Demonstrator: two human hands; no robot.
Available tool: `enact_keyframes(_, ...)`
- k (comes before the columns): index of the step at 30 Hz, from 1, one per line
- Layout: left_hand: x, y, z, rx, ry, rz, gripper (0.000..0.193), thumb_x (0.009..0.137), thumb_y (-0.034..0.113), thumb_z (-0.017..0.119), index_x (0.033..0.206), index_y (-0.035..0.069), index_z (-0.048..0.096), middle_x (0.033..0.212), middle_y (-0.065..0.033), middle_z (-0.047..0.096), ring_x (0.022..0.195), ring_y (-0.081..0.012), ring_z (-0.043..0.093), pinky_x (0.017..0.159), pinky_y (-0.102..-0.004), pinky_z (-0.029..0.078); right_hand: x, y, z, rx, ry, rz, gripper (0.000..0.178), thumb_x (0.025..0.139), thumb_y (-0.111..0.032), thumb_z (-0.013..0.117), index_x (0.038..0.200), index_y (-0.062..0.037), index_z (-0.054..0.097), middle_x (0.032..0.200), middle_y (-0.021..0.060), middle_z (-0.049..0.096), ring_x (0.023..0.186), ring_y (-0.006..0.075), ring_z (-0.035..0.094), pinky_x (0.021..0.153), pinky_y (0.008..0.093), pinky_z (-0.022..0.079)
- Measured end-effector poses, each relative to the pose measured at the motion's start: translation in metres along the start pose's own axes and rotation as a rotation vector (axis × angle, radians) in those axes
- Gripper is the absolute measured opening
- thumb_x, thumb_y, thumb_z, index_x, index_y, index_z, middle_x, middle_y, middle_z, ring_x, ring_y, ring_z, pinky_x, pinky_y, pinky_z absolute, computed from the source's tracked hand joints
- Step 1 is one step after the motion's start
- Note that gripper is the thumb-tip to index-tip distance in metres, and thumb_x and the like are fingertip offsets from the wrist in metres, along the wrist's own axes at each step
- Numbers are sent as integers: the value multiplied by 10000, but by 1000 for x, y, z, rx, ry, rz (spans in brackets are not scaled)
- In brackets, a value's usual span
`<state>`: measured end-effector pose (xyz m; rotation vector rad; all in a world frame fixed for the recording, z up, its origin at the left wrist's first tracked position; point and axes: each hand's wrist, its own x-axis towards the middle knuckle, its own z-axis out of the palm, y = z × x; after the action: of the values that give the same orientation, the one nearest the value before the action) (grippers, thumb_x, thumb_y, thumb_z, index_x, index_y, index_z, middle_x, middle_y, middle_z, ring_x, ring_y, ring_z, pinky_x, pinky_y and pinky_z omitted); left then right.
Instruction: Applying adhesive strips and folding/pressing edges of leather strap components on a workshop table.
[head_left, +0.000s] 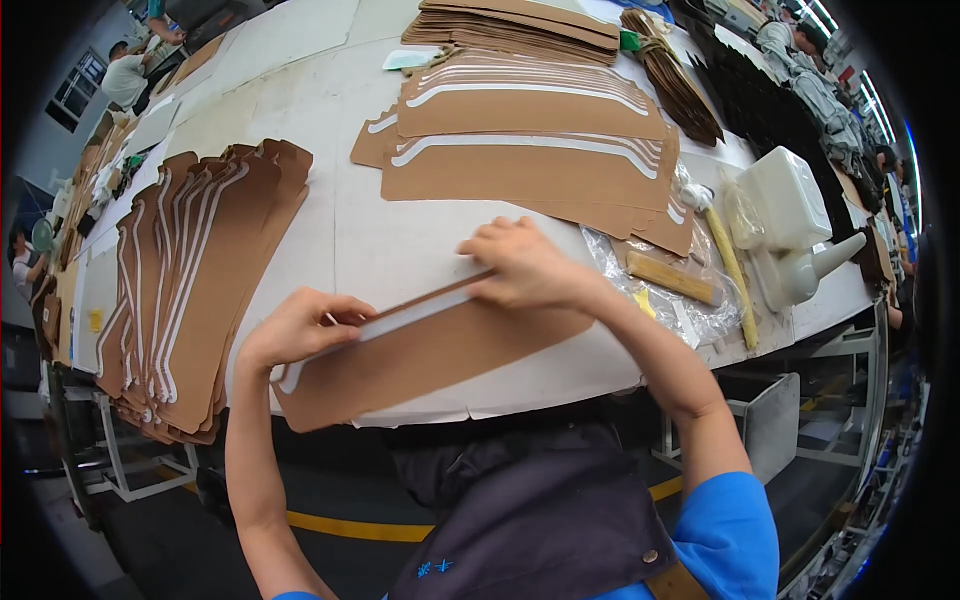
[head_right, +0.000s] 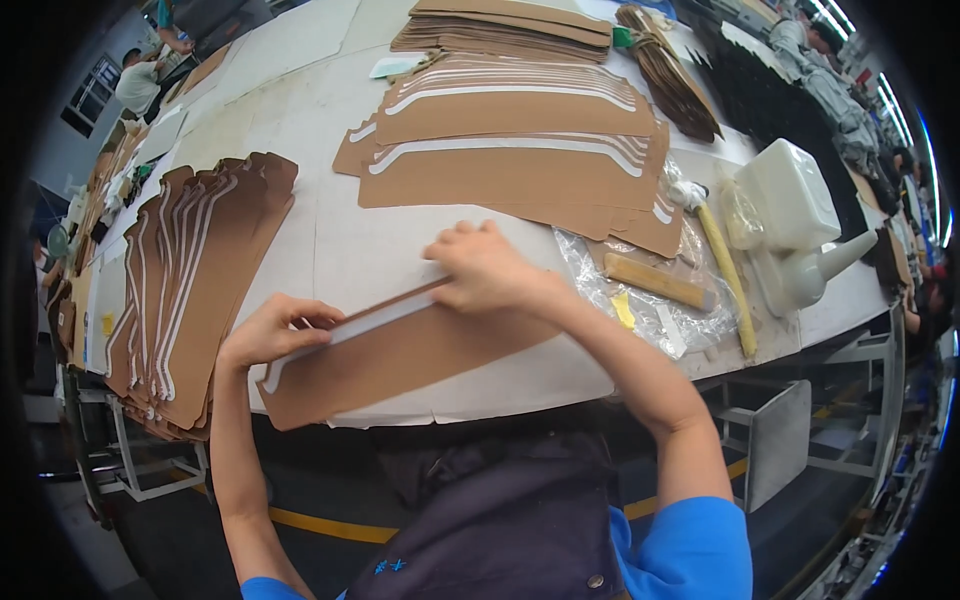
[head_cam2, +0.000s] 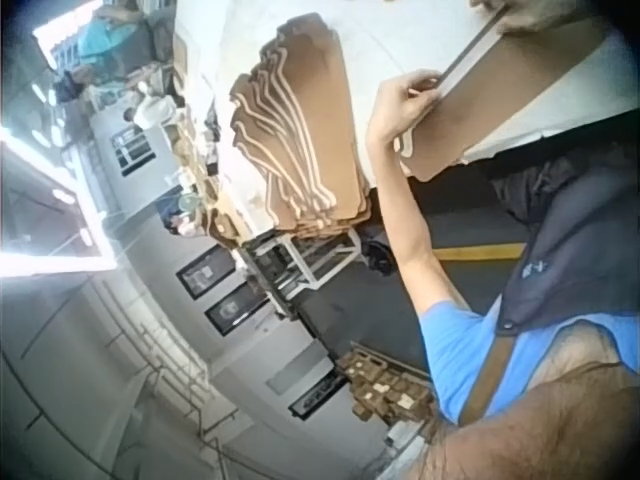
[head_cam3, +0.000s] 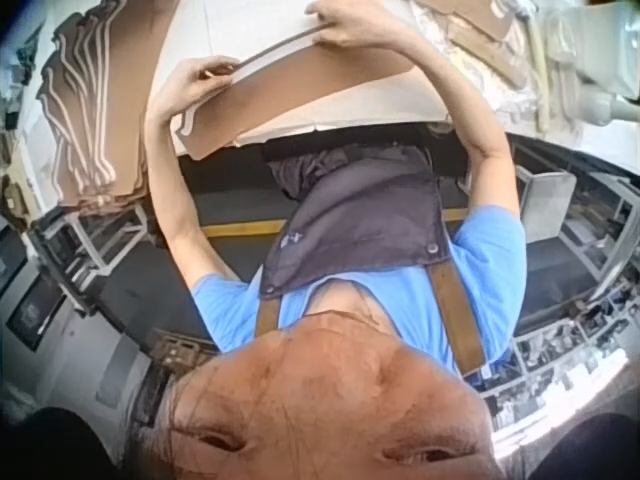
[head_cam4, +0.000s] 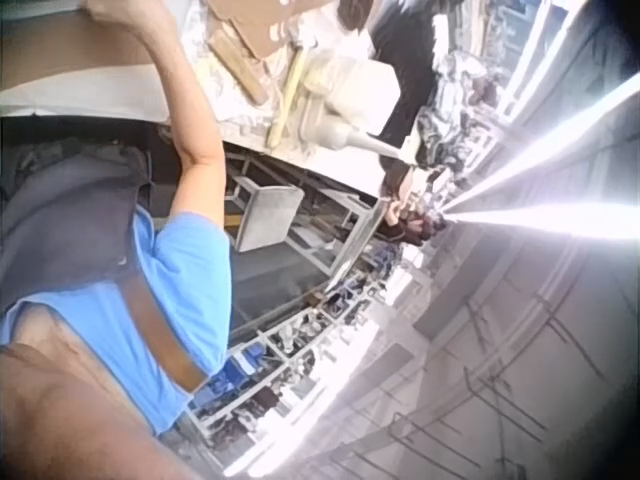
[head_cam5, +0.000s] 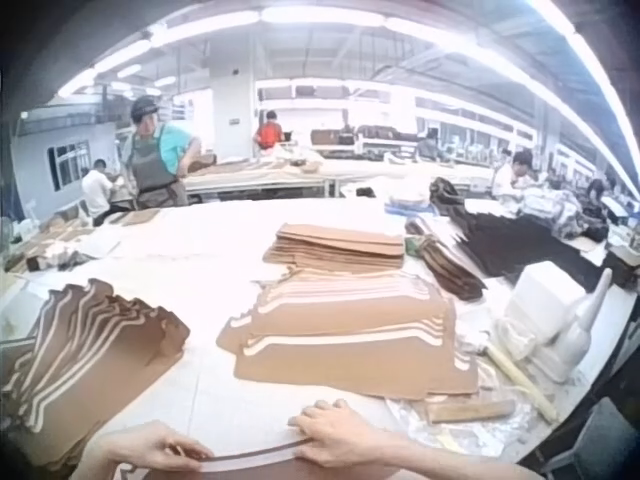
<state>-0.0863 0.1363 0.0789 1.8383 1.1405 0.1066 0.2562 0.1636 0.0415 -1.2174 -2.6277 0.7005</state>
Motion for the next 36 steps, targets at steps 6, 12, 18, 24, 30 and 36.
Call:
enact_keyframes(6, 8, -3, 5, 190, 292, -76, 310, 905, 69, 741, 1210, 12, 754, 1057, -149, 786, 971, -260, 755, 931, -399, 581, -70, 30, -4, 686, 0, 282, 285, 932, -162, 800, 1136, 8, 697, 927, 25, 676, 822, 105, 582, 761, 295, 498)
enact_keyframes(12, 95, 60, 95, -1, 337, 507, 281, 931, 200, 796, 1140, 24, 733, 1099, -139, 721, 1056, -322, 690, 946, -399, 549, -88, 8, 12, 939, 123, 339, 266, 962, -146, 766, 1162, 20, 712, 986, 77, 739, 946, 132, 673, 863, 311, 545)
enact_keyframes(18, 124, 65, 109, -41, 207, 401, 137, 937, 130, 775, 1046, 49, 758, 1039, -90, 710, 1014, -295, 648, 877, -406, 524, -109, 16, 10, 618, 218, 337, 220, 939, -131, 758, 1118, -7, 726, 917, 128, 726, 881, 260, 684, 861, 391, 528)
enact_keyframes(24, 138, 77, 115, 55, 235, 554, 84, 912, 127, 779, 991, 101, 763, 1017, -28, 691, 1043, -232, 603, 994, -392, 433, -109, 22, 18, 329, 330, 171, 104, 895, -76, 747, 993, -48, 726, 956, 82, 648, 978, 289, 567, 916, 426, 450)
enact_keyframes(30, 150, 72, 119, 103, 164, 535, 75, 905, 136, 789, 978, 144, 771, 1017, 7, 655, 1042, -202, 574, 1010, -379, 385, -110, 32, 17, 371, 340, 186, 89, 875, -34, 737, 959, -48, 710, 998, 73, 621, 992, 294, 546, 907, 421, 459)
enact_keyframes(36, 155, 70, 119, 89, 165, 558, 84, 896, 128, 799, 971, 156, 776, 1007, 21, 647, 1023, -180, 569, 988, -357, 369, -104, 34, 16, 331, 331, 146, 98, 860, -13, 744, 945, -43, 707, 984, 65, 614, 991, 287, 544, 916, 414, 451)
